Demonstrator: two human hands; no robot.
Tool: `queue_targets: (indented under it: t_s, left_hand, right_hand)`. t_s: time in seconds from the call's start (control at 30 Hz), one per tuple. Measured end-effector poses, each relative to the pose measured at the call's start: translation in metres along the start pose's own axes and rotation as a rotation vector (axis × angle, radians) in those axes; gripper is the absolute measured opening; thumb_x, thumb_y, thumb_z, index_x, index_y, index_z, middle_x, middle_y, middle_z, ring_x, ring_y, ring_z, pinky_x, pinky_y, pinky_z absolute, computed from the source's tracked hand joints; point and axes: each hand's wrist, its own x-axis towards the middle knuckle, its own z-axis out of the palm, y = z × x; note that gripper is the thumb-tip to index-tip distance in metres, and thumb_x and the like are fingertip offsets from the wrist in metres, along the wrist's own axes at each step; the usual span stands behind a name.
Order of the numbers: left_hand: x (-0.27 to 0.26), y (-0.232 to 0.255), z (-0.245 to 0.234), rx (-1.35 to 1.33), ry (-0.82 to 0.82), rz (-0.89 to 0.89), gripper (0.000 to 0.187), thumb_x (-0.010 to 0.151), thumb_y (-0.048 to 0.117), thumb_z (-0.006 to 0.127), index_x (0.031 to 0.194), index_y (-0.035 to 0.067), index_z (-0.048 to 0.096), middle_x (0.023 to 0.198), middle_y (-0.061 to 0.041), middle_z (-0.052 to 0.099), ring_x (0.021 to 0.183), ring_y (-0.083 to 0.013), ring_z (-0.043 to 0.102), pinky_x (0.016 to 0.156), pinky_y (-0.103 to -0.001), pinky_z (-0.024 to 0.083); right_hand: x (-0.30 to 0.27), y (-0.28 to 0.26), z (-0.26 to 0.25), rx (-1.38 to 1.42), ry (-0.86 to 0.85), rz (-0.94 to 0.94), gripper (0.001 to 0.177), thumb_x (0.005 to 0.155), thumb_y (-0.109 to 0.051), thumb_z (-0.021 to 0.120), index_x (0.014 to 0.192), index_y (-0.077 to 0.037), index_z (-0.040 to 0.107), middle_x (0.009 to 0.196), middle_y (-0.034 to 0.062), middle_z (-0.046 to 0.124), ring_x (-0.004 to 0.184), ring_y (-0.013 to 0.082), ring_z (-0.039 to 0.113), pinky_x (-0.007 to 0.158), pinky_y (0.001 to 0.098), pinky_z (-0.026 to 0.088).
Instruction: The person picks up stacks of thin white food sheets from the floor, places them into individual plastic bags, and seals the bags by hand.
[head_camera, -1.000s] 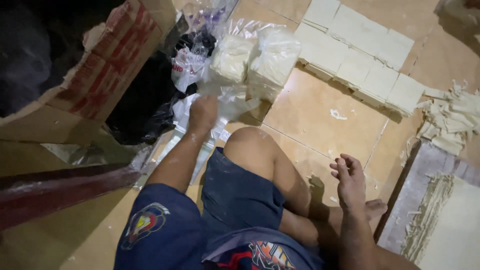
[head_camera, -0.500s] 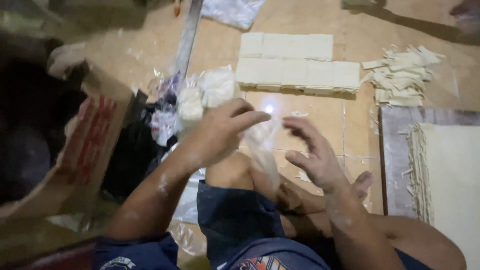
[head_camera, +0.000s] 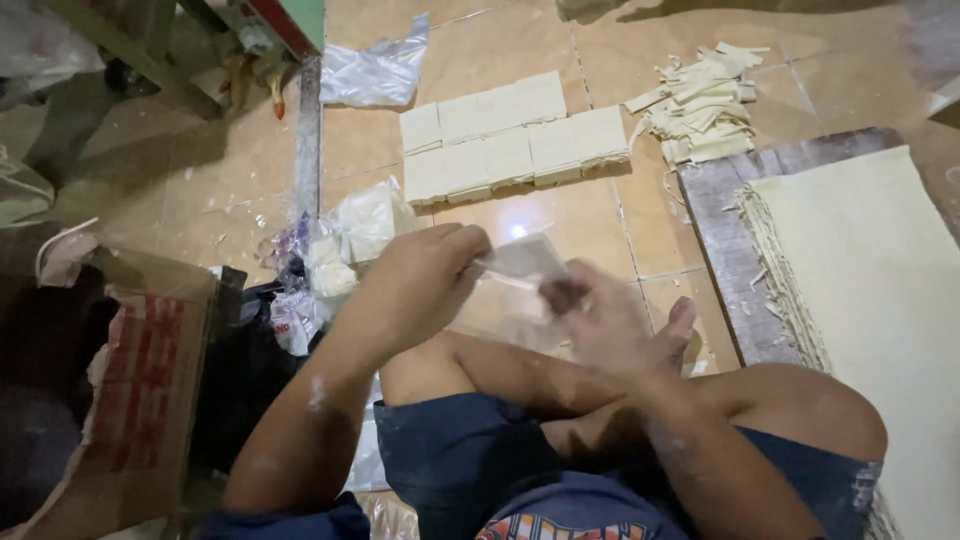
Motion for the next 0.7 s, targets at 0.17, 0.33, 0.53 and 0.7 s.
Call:
queue_targets:
  t_s: [0.17, 0.33, 0.53, 0.7]
  left_hand:
    - [0.001, -0.010, 0.004, -0.266, 0.005, -0.089, 0.014, 0.092, 0.012, 0.066, 0.103, 0.006, 0.074, 0.084, -0.018, 0.074, 0.086, -0.0409, 0.074, 0.077, -0.050, 0.057]
    - [0.021, -0.028, 0.050, -0.965, 0.526, -0.054, 0.009, 0.097, 0.013, 0.071, 0.100, 0.005, 0.072, 0.080, -0.007, 0.069, 0.077, -0.0144, 0.062, 0.072, -0.028, 0.051]
    - [0.032, -0.015, 0.118, -1.155, 0.511, -0.215, 0.013, 0.094, 0.012, 0.073, 0.092, 0.000, 0.069, 0.077, -0.014, 0.073, 0.069, -0.0196, 0.069, 0.068, -0.031, 0.060]
    - [0.029, -0.001, 0.035, -0.664, 0.426, -0.010, 0.007, 0.096, 0.005, 0.062, 0.103, 0.003, 0.062, 0.085, -0.016, 0.072, 0.079, -0.0325, 0.075, 0.070, -0.045, 0.061]
  right_hand:
    - [0.021, 0.023, -0.047, -0.011, 0.064, -0.044, 0.008, 0.092, -0.006, 0.070, 0.094, -0.011, 0.076, 0.071, 0.0091, 0.066, 0.070, 0.0204, 0.062, 0.073, 0.0381, 0.053]
    - [0.027, 0.065, -0.021, 0.851, 0.289, -0.020, 0.019, 0.106, -0.009, 0.056, 0.090, -0.005, 0.064, 0.065, 0.0022, 0.056, 0.056, 0.0114, 0.059, 0.054, 0.0228, 0.048]
    - [-0.009, -0.014, 0.015, -0.027, 0.569, 0.581, 0.022, 0.103, -0.054, 0.061, 0.089, -0.037, 0.066, 0.084, -0.0053, 0.070, 0.129, 0.0222, 0.058, 0.120, 0.0411, 0.017]
    - [-0.009, 0.082, 0.062, 0.469, 0.361, 0.045, 0.012, 0.089, 0.004, 0.069, 0.095, -0.006, 0.069, 0.096, 0.0108, 0.068, 0.088, 0.0189, 0.061, 0.084, 0.0321, 0.051]
